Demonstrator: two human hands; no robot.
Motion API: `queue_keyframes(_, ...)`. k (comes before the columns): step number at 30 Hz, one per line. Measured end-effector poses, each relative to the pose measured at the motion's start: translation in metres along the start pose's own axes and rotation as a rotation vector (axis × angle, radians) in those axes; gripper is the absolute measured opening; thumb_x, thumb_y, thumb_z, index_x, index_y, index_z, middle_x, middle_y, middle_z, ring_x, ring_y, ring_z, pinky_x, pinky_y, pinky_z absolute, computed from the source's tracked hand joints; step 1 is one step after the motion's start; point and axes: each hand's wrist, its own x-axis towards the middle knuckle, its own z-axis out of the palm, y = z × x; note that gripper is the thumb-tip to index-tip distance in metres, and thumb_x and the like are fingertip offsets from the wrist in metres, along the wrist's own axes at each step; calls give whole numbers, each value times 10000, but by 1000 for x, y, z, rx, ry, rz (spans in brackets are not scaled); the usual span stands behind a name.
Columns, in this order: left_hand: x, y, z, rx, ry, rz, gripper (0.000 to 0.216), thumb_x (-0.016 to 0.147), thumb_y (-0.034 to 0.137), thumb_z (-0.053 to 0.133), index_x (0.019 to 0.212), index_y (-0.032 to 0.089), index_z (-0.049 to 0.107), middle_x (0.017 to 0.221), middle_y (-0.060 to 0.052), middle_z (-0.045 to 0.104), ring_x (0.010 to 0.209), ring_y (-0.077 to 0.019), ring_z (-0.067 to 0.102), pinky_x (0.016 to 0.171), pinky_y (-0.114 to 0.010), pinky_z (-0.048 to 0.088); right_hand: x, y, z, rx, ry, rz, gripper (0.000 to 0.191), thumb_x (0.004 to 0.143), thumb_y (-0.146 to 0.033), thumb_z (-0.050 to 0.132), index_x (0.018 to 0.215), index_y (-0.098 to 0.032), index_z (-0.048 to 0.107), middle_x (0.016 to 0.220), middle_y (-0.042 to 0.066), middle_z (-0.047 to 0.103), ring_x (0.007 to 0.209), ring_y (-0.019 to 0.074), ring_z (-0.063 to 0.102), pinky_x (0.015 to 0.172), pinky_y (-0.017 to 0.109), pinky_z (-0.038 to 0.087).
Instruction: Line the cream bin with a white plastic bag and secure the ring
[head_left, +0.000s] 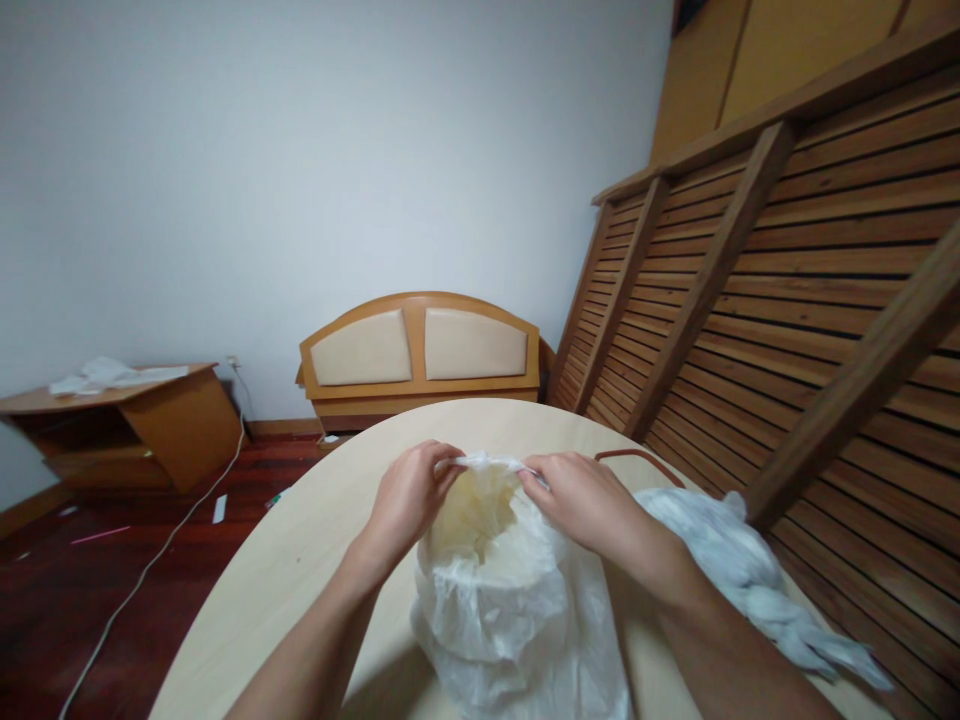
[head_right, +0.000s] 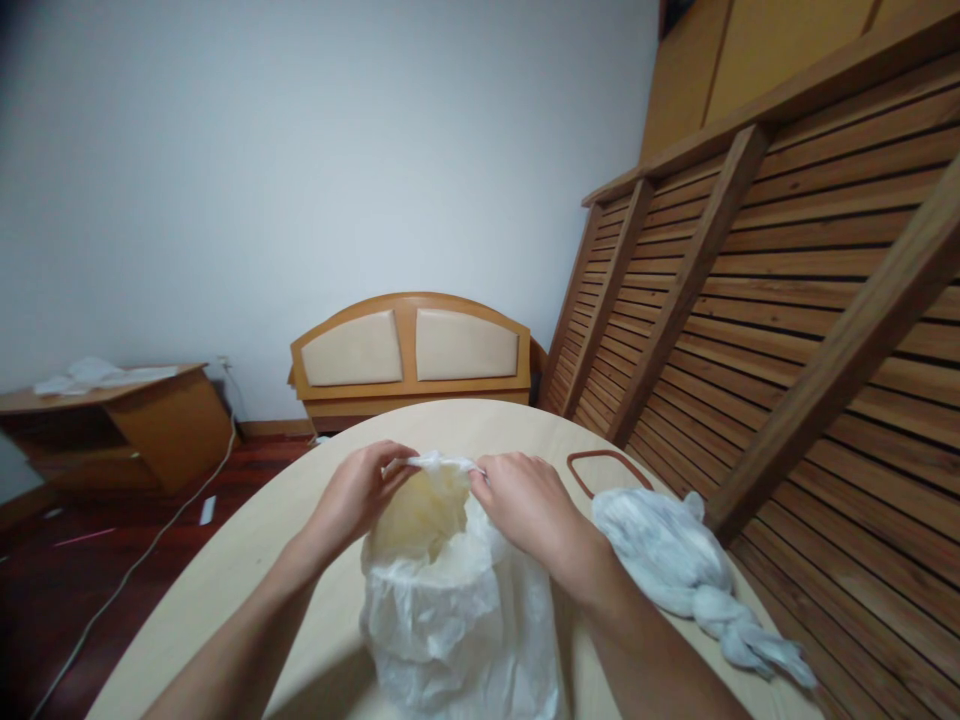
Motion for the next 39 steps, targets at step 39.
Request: queue_keyframes(39,-4,5,-5,168,-29,-87,224,940,330,576,938,220,771,946,-81,775,842,-224,701,677,-275,429,11,3,16,259,134,-23,299,963,-303,575,1207,-203,717,1191,89,759,1108,256,705,958,363,514)
